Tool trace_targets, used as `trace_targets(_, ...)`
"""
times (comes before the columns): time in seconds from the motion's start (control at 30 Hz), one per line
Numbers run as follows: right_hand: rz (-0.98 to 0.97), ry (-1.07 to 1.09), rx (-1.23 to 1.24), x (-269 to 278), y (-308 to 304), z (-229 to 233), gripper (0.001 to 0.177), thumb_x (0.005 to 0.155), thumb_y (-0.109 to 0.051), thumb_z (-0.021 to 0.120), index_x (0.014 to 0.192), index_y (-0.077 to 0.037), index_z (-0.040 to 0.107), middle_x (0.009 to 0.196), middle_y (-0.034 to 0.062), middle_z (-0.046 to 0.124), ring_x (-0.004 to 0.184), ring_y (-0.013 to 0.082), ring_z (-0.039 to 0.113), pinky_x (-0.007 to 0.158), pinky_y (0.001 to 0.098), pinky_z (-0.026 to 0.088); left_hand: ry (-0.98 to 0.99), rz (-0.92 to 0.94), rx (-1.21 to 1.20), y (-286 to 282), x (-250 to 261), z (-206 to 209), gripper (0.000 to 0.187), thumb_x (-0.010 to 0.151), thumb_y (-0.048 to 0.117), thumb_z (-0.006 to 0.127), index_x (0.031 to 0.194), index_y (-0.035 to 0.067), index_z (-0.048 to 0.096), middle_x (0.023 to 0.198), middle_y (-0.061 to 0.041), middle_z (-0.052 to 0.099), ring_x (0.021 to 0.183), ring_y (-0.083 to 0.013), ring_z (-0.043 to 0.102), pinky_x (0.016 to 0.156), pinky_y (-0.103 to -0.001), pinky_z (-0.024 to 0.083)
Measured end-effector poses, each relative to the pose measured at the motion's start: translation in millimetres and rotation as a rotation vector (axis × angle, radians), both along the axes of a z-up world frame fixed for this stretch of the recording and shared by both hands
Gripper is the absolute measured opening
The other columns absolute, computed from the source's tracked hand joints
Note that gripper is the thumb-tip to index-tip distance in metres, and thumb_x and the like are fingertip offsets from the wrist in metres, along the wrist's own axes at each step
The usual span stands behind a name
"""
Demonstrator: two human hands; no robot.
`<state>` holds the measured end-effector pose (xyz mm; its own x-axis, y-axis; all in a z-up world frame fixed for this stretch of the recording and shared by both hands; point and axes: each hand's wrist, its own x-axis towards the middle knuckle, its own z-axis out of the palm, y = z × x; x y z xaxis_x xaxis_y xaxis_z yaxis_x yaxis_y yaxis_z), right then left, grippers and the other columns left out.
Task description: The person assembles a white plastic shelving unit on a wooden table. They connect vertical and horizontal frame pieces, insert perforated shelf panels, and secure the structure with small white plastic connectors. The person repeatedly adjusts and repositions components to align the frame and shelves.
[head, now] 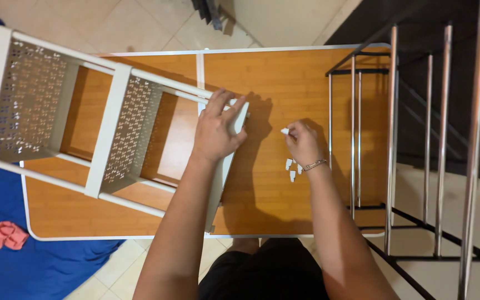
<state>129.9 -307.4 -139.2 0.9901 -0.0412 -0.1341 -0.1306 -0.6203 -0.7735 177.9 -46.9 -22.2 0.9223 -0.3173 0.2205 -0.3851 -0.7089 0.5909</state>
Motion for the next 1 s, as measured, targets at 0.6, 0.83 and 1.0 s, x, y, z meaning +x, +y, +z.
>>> trace_targets(0.6, 0.078, 0.161, -0.456, -19, 0, 6, 0.021, 0.079, -0.015, 0.085, 0.098, -0.010, 0.080, 0.108, 0.0076, 0.067, 0.117, 0.0270, 0.058, 0.107, 0.0375, 0.046, 0.008, -0.015, -0.012, -2, 3, 5, 0.069, 0.069, 0.014, 0.084, 0.135, 0.011, 0.067, 0.138, -0.015, 0.058, 0.143, -0.0402, 0.045, 0.112, -0.050, 0.045)
trace_targets(0.83, 0.084, 0.057, -0.482, -26, 3, 0, 0.037, 0.072, -0.013, 0.086, 0.107, -0.009, 0.077, 0.112, 0.0073, 0.066, 0.121, 0.0302, 0.055, 0.103, 0.0435, 0.043, 0.005, -0.035, -0.029, 9, -8, 1, 0.061, 0.088, 0.029, 0.084, 0.141, 0.008, 0.063, 0.159, -0.017, 0.045, 0.152, -0.0423, 0.032, 0.120, -0.055, 0.033)
trace_targets(1.0, 0.183, 0.005, -0.287, -44, 25, 5, 0.039, 0.080, -0.013, 0.082, 0.118, -0.007, 0.071, 0.116, 0.0092, 0.064, 0.116, 0.0282, 0.058, 0.102, 0.0408, 0.047, 0.066, -0.001, -0.129, 40, -47, 6, 0.049, 0.097, 0.018, 0.070, 0.145, 0.012, 0.064, 0.165, -0.015, 0.045, 0.157, -0.0403, 0.035, 0.127, -0.055, 0.033)
